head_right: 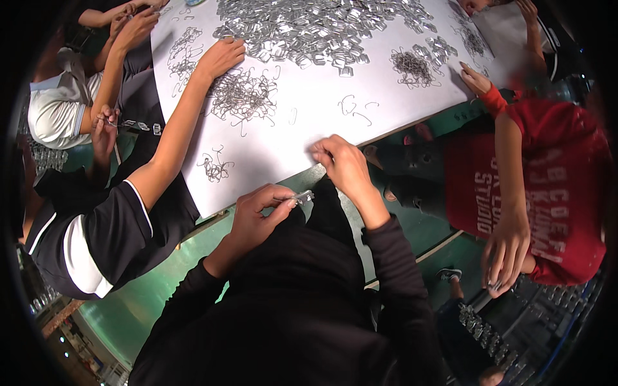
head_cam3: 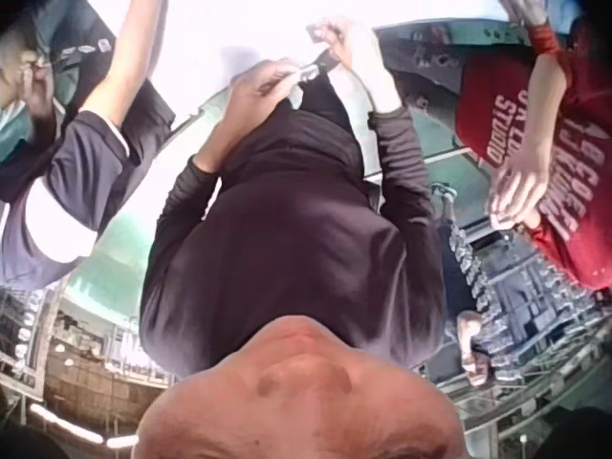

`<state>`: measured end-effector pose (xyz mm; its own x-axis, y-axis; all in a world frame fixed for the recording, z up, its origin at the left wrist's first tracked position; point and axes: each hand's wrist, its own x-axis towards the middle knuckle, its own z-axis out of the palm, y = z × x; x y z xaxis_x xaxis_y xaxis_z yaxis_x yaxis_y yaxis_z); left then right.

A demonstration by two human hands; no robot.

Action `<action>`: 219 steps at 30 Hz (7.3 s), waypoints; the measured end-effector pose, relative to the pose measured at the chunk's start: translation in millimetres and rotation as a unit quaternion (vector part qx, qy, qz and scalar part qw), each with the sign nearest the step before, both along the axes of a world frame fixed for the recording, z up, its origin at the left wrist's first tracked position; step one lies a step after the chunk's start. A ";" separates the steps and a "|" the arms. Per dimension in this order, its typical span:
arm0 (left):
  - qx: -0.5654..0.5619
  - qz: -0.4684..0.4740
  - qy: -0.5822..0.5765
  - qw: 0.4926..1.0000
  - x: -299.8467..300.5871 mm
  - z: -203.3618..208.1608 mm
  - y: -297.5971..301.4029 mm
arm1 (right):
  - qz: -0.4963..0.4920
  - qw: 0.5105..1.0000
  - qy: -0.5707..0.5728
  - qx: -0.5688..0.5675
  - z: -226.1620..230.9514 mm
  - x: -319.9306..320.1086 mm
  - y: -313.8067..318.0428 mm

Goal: The person sorts small metal components on a table by hand and hangs them one at a time onto a metal rack with multiple hooks.

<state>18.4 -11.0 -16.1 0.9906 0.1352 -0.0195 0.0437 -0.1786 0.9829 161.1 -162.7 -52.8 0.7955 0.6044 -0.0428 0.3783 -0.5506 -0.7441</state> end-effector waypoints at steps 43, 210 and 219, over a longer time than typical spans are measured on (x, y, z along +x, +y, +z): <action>0.231 -0.028 -0.133 0.963 190.8 -46.3 -10.2 | -0.253 0.945 -0.004 0.206 73.4 -11.6 -55.3; 0.492 0.043 0.017 0.869 206.5 -75.6 57.0 | -0.260 0.919 0.017 0.295 37.3 -82.8 -22.6; -0.187 0.022 0.138 0.972 91.0 -29.0 31.9 | -0.269 0.919 0.019 0.288 29.0 -97.3 1.9</action>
<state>109.4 20.9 -45.2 0.9340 0.1099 -0.3399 0.3148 0.1962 0.9286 63.9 -160.9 -23.8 0.9903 0.0559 0.1275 0.1350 -0.1613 -0.9776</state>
